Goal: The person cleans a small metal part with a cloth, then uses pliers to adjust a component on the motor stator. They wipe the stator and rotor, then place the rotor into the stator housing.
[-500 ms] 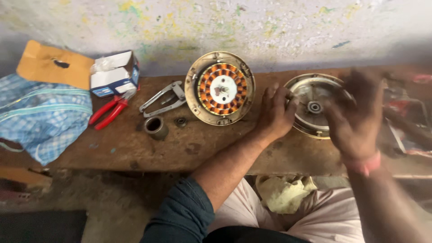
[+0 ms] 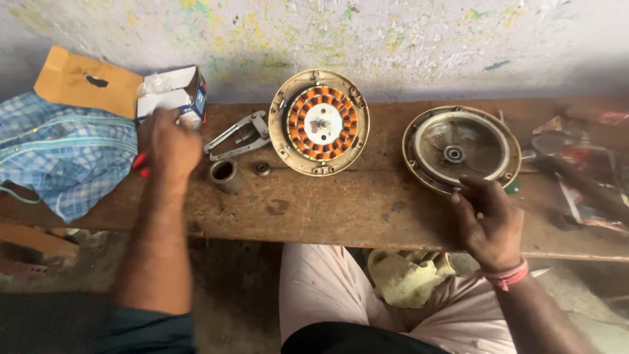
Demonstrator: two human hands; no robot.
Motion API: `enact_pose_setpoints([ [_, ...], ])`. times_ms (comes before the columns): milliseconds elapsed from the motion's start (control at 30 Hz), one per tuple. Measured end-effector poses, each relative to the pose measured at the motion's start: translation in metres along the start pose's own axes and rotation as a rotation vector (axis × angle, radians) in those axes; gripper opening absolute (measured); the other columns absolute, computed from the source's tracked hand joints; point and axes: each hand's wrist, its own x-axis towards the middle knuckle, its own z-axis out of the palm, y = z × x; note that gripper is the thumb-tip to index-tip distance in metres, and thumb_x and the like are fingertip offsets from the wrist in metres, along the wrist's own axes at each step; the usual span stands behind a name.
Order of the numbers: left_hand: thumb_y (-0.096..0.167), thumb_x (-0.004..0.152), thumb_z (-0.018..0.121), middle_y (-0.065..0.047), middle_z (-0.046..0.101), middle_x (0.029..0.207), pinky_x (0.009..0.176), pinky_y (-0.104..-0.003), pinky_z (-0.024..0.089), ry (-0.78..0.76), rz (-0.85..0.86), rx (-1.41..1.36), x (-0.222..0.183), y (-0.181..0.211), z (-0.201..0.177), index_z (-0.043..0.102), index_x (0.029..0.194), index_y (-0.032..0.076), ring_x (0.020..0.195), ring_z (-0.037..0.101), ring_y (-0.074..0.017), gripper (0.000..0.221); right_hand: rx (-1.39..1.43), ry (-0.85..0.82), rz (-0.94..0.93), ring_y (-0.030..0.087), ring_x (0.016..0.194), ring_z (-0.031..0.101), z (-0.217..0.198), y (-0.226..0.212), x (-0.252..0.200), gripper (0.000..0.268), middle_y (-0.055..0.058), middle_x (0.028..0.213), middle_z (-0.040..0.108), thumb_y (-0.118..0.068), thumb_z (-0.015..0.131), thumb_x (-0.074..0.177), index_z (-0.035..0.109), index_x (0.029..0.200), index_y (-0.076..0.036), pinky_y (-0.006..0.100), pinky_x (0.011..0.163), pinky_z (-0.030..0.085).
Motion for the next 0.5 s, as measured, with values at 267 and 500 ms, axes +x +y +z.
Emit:
enact_pose_setpoints([
  [267, 0.026, 0.086, 0.076, -0.030, 0.062, 0.120, 0.098, -0.063, 0.042, -0.357, -0.035, 0.313, -0.047, -0.109, 0.043, 0.072, 0.109, 0.005, 0.116, 0.055, -0.0512, 0.032, -0.143, 0.089, -0.159, 0.024, 0.087, 0.069, 0.003, -0.002, 0.002, 0.028, 0.013, 0.102, 0.070, -0.011, 0.079, 0.091, 0.068, 0.115, -0.002, 0.035, 0.077, 0.055],
  [500, 0.018, 0.095, 0.080, -0.021, 0.066, 0.101, 0.096, -0.056, 0.048, -0.048, 0.179, 0.105, -0.048, -0.156, 0.050, 0.066, 0.099, 0.003, 0.105, 0.061, -0.0423, 0.021, -0.448, 0.089, -0.302, 0.035, 0.102, 0.058, 0.008, -0.010, 0.008, 0.029, 0.009, 0.106, 0.066, -0.015, 0.085, 0.077, 0.072, 0.103, -0.009, 0.045, 0.089, 0.050],
])
